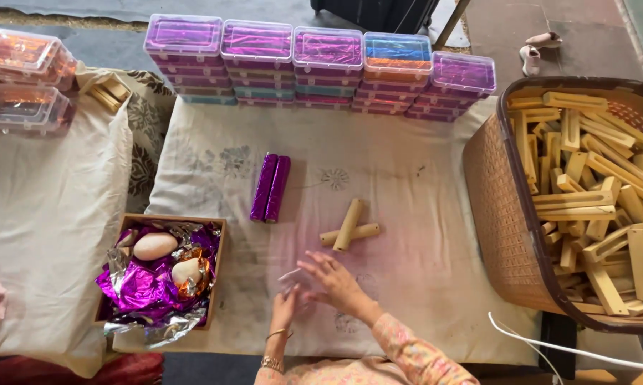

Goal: Assembling wooden box components by inserting wrapped items into slots and applying a translucent film cover.

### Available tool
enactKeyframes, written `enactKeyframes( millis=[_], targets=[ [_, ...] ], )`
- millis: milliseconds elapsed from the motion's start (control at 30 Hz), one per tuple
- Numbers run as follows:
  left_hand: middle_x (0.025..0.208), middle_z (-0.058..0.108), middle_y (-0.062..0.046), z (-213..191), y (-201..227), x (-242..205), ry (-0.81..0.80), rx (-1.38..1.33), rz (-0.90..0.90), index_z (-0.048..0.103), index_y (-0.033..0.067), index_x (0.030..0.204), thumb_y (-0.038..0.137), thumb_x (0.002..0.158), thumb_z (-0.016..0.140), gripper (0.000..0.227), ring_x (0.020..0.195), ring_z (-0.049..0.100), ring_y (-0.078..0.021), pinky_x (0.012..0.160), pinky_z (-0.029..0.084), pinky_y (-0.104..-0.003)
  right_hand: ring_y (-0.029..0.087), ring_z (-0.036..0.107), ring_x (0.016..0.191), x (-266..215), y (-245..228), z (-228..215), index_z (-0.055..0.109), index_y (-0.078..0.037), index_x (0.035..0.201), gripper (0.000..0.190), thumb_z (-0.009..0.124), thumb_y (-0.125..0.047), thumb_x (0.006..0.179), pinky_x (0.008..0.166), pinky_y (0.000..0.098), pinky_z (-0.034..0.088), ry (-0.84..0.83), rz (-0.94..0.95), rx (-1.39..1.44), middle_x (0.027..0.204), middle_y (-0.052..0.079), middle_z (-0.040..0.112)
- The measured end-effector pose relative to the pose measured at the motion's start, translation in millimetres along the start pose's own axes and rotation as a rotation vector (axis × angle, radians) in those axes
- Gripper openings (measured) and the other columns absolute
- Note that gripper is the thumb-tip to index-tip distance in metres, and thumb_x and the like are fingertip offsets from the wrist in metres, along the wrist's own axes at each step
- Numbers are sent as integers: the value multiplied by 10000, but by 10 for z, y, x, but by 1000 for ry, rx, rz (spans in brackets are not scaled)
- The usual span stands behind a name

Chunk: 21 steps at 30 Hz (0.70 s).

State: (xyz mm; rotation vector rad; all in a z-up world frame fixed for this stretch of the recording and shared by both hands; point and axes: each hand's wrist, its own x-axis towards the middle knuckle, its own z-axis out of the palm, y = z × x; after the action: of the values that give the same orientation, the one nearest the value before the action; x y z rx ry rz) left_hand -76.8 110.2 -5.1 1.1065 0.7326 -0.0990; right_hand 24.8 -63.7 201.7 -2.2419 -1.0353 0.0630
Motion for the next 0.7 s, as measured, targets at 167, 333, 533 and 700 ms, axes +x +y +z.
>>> enactKeyframes(
  millis=[167,333,533,700],
  targets=[
    [1015,778,-29,272,-463,345,-455,100,-135,718,28,1126,244,969,612,288,898,748,-135,791,627,-308,311,609,1266,-483,103,190,596,-138,1406,575,762,-224,862,1053,419,520,-60,21,104,1427,84,586],
    [976,764,-105,869,770,-270,-290,832,342,741,98,1216,299,993,699,303,882,722,-235,799,569,-375,285,682,1115,-735,148,-84,707,-187,1269,376,681,-119,900,920,396,568,47,532,112,1377,48,632],
    [1215,661,-123,1215,1285,-81,-63,915,927,646,114,1309,201,808,776,525,1080,620,-356,905,510,-428,315,621,1149,-1269,470,-80,696,-143,1267,385,643,-64,894,955,442,519,415,659,-271,1216,88,677],
    [1170,652,-107,1402,1163,340,13,1148,1051,610,118,1242,256,582,860,720,1094,595,-355,849,467,-514,267,623,1154,-1512,535,67,697,-157,1259,375,625,-55,906,986,424,474,336,609,-331,1291,28,702]
  ],
)
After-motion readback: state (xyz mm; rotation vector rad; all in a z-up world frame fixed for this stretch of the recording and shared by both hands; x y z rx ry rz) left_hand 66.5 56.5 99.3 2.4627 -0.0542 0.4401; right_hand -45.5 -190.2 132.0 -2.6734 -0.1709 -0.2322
